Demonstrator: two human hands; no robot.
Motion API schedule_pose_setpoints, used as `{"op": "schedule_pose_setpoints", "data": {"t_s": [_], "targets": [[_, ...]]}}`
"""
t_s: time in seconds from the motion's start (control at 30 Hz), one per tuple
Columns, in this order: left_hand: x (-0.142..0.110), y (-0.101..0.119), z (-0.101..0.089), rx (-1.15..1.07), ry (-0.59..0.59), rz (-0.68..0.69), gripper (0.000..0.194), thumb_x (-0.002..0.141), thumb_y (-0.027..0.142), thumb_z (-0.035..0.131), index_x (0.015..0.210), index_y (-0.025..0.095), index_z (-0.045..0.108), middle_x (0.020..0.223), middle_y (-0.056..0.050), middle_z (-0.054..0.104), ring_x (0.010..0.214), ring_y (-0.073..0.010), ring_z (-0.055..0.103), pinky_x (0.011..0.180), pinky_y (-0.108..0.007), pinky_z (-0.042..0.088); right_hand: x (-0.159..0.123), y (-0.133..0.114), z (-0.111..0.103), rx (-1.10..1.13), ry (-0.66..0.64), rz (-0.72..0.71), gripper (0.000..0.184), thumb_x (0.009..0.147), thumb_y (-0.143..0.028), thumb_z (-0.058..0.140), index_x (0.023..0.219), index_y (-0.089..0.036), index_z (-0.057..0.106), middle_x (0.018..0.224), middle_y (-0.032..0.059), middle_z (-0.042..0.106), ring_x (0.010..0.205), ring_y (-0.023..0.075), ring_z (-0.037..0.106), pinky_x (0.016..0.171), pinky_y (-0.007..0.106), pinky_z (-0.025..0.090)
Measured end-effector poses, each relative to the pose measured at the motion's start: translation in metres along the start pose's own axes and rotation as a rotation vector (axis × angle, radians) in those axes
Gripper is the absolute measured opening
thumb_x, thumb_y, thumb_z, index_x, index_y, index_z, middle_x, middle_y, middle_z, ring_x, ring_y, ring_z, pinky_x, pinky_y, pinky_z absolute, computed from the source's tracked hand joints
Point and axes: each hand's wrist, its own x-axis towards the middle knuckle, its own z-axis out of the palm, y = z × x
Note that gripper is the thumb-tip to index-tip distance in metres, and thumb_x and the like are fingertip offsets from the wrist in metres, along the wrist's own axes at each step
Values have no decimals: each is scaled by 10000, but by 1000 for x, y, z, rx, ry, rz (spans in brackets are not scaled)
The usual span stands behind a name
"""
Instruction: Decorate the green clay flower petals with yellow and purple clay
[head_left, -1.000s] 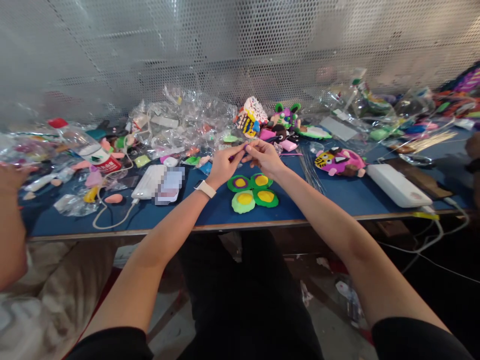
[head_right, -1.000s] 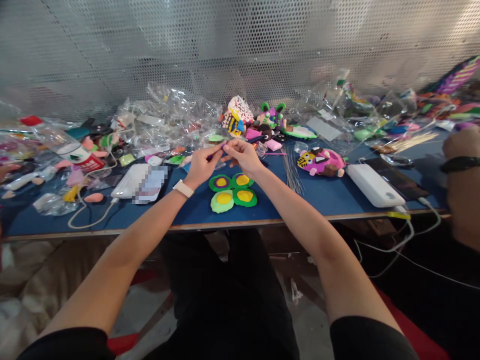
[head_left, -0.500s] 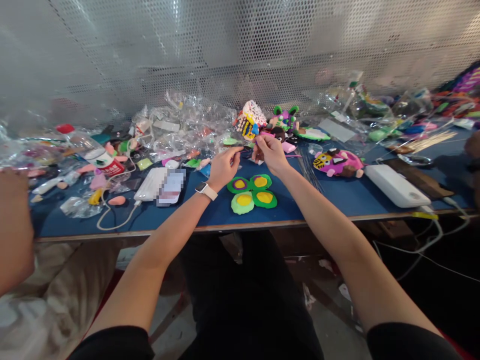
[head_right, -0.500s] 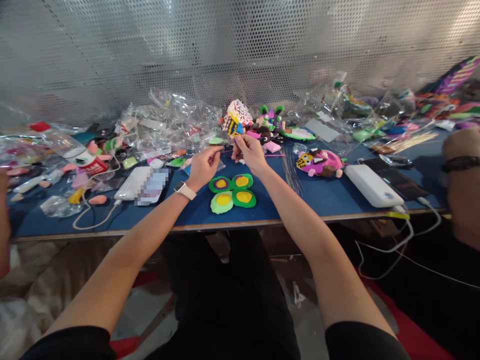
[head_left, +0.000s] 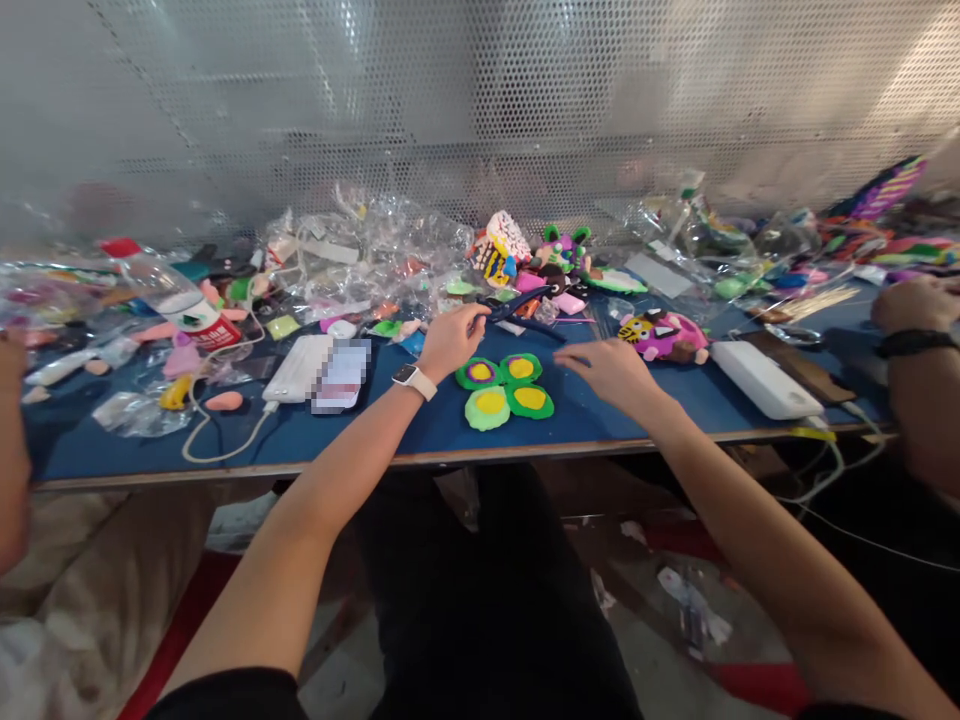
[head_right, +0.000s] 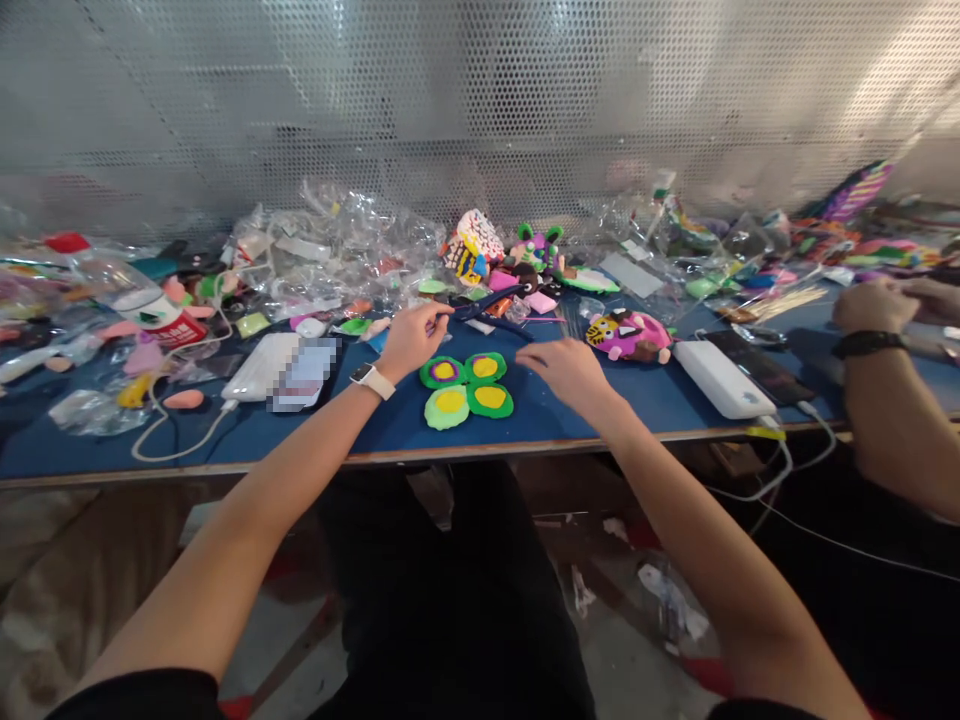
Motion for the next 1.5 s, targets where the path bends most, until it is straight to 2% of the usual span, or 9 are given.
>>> {"op": "schedule_pose_setpoints", "data": {"t_s": [0.1,0.23,0.37,0.5,0.63,0.83,1.17,1.4,1.5], "targets": [[1,1,-1,-18,0,4,294,1073,210,544,1215,160,797,963,-91,806,877,-231,742,856,-336,554,-33,6,3,-37,-96,-74,371,1128,-301,538,1309,-265,860,1376,51,826,1379,327,748,1145,497,636],[1,2,0,-42,-15,14,293,1058,198,541,1187,164,802,947,-85,798,875,-226,737,875,-332,556,-61,7,3,-82,-165,-194,489,1161,-334,454,1555,-186,704,1623,104,656,1601,327,542,1339,569,464],[1,3,4,-57,-34,17,296,1052,202,542,1191,165,801,962,-85,795,876,-226,733,906,-350,558,-94,-8,1,-134,-164,-187,667,1162,-467,478,1743,-141,451,1812,167,388,1705,352,356,1380,605,384],[2,5,6,-69,-36,12,291,1049,202,541,1182,166,798,938,-75,782,856,-222,717,919,-360,552,-116,-27,4,-133,-202,-151,739,1170,-547,415,1769,-116,385,1820,206,367,1715,362,337,1380,621,373],[3,7,5,-67,-38,10,282,1049,212,550,1169,160,799,889,-66,759,834,-221,702,905,-358,541,-108,-33,6,-136,-253,-106,846,1158,-650,359,1753,-49,384,1825,243,336,1724,378,310,1391,617,340],[4,4,6,-56,-28,0,255,1044,227,571,1148,169,797,816,-53,709,795,-230,676,840,-363,509,-73,-30,11,-98,-283,-97,881,1144,-696,349,1790,-98,315,1838,231,317,1737,373,264,1403,622,302],[5,0,9,-86,2,27,247,1047,230,565,1148,186,787,825,-44,711,776,-213,656,778,-346,465,-135,-51,4,-152,-247,-137,845,1160,-653,351,1814,-128,252,1848,217,306,1731,369,302,1386,634,341],[4,5,2,-73,-23,-14,251,1028,214,563,1121,182,794,807,-44,711,772,-214,657,791,-343,491,-92,-42,14,-118,-232,-95,827,1160,-630,364,1806,-121,276,1836,240,315,1726,387,308,1375,661,338],[3,6,2,-83,-49,-28,251,1018,210,565,1117,191,795,817,-46,719,790,-223,662,821,-354,506,-96,-44,13,-126,-226,-105,818,1160,-626,375,1808,-137,280,1827,235,344,1716,391,336,1370,671,345]]}}
